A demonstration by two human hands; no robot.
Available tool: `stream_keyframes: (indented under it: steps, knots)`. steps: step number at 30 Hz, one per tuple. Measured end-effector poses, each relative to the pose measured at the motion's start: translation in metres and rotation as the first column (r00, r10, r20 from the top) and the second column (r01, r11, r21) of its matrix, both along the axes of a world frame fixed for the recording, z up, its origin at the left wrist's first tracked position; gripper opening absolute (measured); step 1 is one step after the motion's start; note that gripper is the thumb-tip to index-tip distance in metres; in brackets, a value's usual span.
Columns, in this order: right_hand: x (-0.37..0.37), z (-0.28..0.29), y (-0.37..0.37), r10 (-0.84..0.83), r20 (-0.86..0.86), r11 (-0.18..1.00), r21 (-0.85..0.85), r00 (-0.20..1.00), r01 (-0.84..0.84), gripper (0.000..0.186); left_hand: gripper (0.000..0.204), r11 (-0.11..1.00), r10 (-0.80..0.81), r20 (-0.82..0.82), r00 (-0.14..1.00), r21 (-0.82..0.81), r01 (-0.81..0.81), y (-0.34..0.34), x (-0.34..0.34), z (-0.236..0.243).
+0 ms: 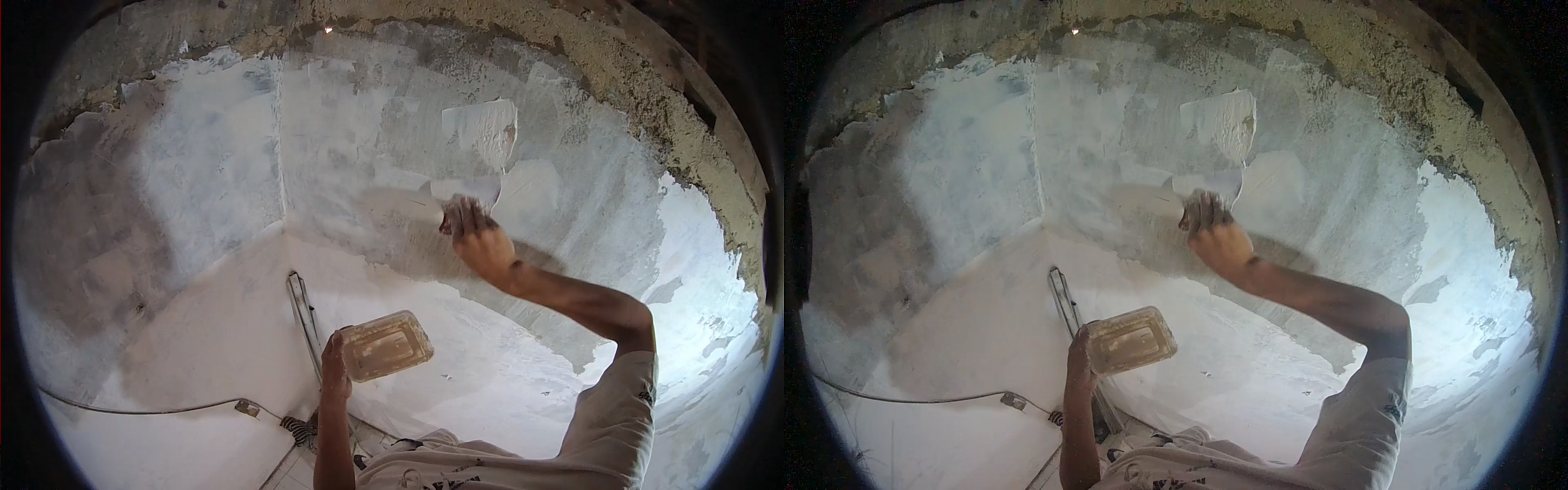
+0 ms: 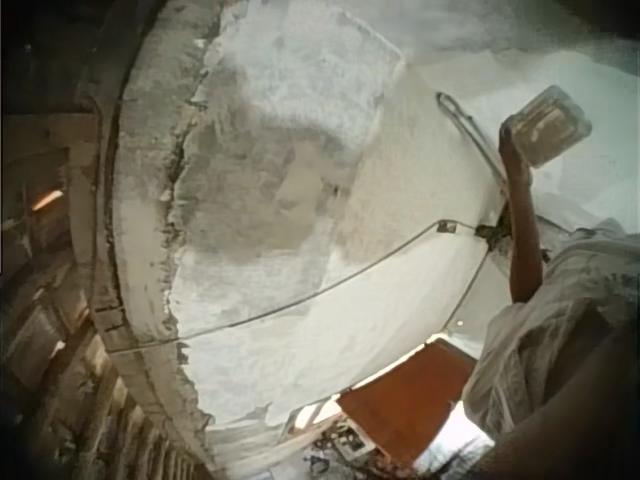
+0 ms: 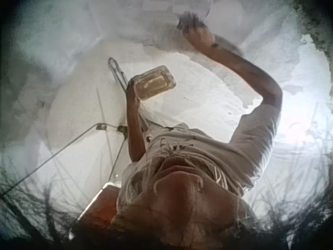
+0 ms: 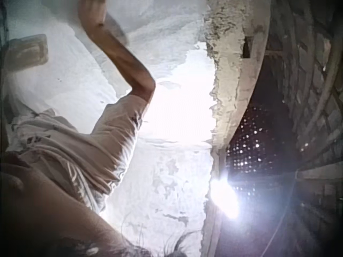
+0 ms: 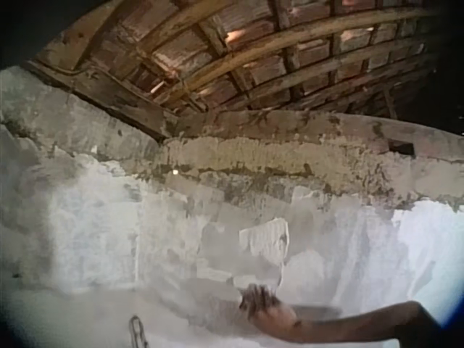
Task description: Applying plaster or putty to the corner of a wall and ceiling using a spatula.
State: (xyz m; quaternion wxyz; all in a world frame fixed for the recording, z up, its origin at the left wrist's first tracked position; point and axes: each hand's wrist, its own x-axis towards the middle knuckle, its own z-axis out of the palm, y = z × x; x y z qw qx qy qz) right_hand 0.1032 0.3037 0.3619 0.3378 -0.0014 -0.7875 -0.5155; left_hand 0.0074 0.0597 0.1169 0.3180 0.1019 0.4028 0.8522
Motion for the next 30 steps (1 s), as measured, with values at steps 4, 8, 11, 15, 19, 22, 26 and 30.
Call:
stream_keyframes:
  steps: [4,8,11,15,19,22,26,30]
  knots:
    - [0.010,0.046,-0.058,-0.033,0.116,0.953,-0.295,0.993,0.067,0.030,0.034,0.999,-0.011,0.047,0.999,-0.043,0.013,-0.010,0.000,0.003]
    - [0.008,0.123,-0.065,0.011,-0.191,0.950,-0.304,0.982,-0.070,0.025,0.034,0.999,-0.014,-0.019,1.000,-0.045,0.013,-0.008,0.005,0.019]
    - [-0.002,0.132,-0.040,-0.066,-0.305,0.977,-0.215,0.950,-0.001,0.023,0.035,0.998,-0.040,-0.006,0.999,-0.038,0.040,-0.002,0.005,0.018]
    - [-0.016,0.048,-0.003,0.021,-0.259,1.000,0.015,0.966,-0.018,0.016,0.036,0.998,-0.059,-0.055,0.997,0.023,0.060,0.003,0.007,0.021]
    - [-0.016,0.064,-0.057,-0.132,0.117,0.912,-0.375,0.984,0.167,0.014,0.037,0.998,-0.068,-0.083,0.994,-0.007,0.068,-0.001,0.006,0.035]
    - [-0.029,0.130,-0.080,0.004,-0.121,0.934,-0.355,0.993,-0.048,0.011,0.037,0.998,-0.057,-0.101,0.993,0.013,0.058,0.003,0.002,0.032]
    - [-0.058,0.194,-0.061,-0.026,-0.181,0.986,-0.168,0.983,-0.004,0.010,0.037,0.998,-0.063,-0.123,0.990,0.020,0.066,0.013,0.008,0.043]
    - [-0.089,0.145,0.002,0.025,-0.156,0.962,0.273,0.987,0.019,0.012,0.036,0.997,-0.063,-0.116,0.991,0.031,0.067,0.011,0.010,0.038]
